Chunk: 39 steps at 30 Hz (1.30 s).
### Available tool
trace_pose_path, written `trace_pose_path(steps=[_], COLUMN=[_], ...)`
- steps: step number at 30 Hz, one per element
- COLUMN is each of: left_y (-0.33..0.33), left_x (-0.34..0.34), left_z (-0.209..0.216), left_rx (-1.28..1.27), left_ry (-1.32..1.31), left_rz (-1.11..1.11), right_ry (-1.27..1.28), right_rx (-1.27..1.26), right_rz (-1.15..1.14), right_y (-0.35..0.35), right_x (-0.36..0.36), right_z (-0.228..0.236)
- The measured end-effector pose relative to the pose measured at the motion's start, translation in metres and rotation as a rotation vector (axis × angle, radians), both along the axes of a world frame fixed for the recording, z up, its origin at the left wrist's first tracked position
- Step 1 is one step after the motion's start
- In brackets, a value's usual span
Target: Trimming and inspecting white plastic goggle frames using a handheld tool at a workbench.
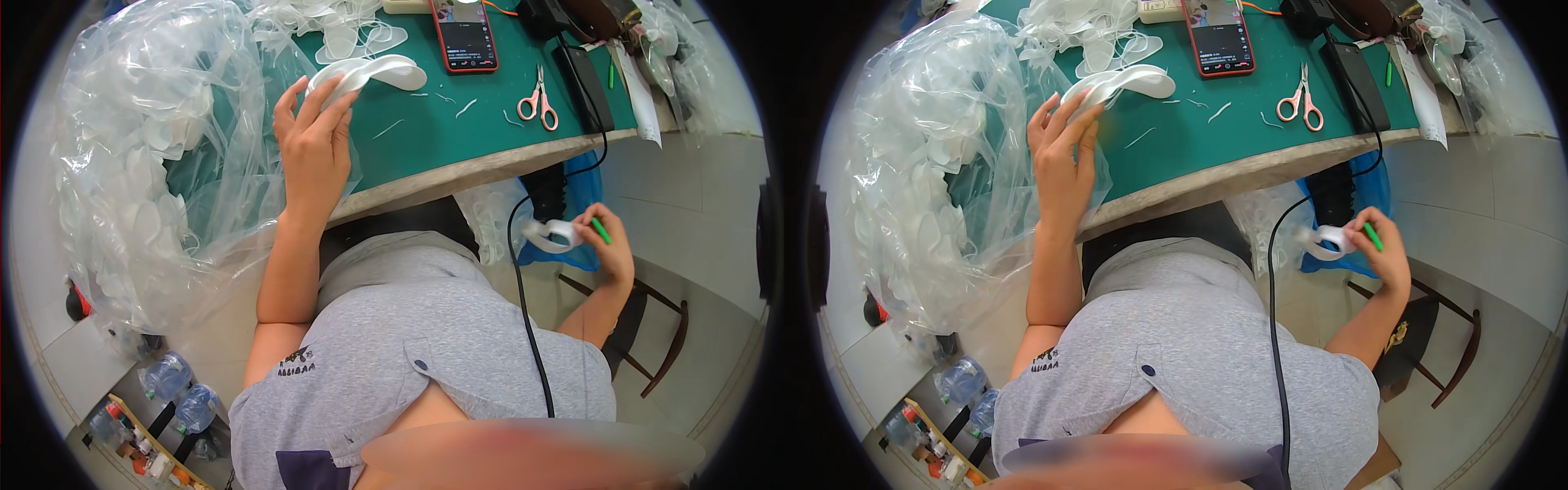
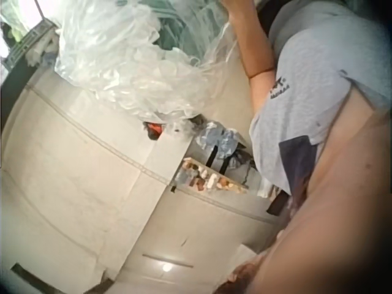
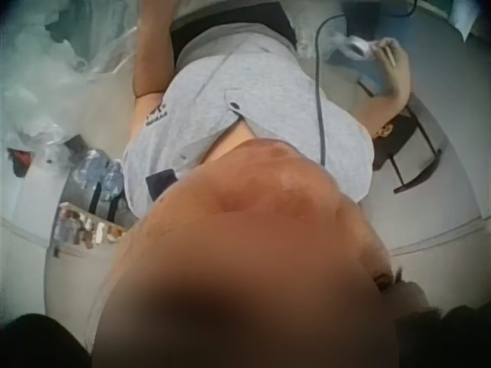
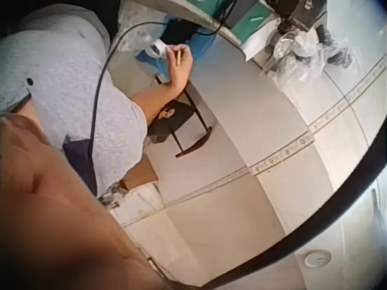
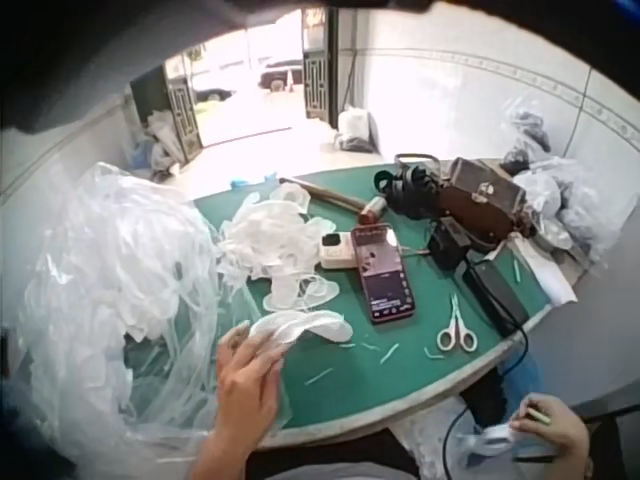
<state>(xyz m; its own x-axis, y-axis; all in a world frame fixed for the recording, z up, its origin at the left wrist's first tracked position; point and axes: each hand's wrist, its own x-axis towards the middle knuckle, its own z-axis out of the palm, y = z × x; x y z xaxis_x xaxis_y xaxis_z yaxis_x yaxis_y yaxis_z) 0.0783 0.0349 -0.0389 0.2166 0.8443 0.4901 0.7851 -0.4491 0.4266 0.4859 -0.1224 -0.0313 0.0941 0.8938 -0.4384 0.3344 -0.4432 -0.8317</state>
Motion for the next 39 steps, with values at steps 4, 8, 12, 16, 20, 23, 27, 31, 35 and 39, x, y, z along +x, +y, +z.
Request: trace_pose_path(steps=[4,8,12,16,20,23,27,31,35,39], left_y=[-0.013,-0.027,-0.043,-0.053,-0.050,-0.053,-0.055,-0.053,-0.046,-0.043], left_x=[0.003,0.002,0.006,0.020,0.025,0.020,0.016,-0.020,-0.031,-0.037], left_z=[0.015,0.026,0.029,0.029,0.032,0.032,0.041,0.029,0.018,0.006], left_rx=[-0.014,-0.040,-0.008,0.009,0.092,0.125,0.047,-1.022,-1.129,-0.988], left_ry=[-0.292,-0.629,-0.847,-0.808,-0.668,-0.619,-0.956,-1.907,-1.937,-1.694], left_rz=[-0.111,-0.220,-0.421,-0.583,-0.619,-0.614,-0.261,-0.455,-0.459,-0.334], right_ry=[-0.003,-0.144,-0.179,0.210,0.580,0.692,0.422,0.153,0.096,0.118], right_rx=[-0.042,0.125,0.293,0.633,0.524,0.284,0.398,0.653,0.629,0.809], right_rz=[0.034,-0.038,-0.059,0.167,0.416,0.490,0.596,0.669,0.666,0.621], right_y=[0.003,0.018,0.034,0.064,0.089,0.104,0.123,0.139,0.153,0.162], right_x=[-0.005,-0.001,-0.017,-0.077,-0.165,-0.188,-0.200,-0.211,-0.218,-0.231], right_z=[0.005,0.028,0.049,0.052,0.041,0.048,0.058,0.058,0.049,0.034])
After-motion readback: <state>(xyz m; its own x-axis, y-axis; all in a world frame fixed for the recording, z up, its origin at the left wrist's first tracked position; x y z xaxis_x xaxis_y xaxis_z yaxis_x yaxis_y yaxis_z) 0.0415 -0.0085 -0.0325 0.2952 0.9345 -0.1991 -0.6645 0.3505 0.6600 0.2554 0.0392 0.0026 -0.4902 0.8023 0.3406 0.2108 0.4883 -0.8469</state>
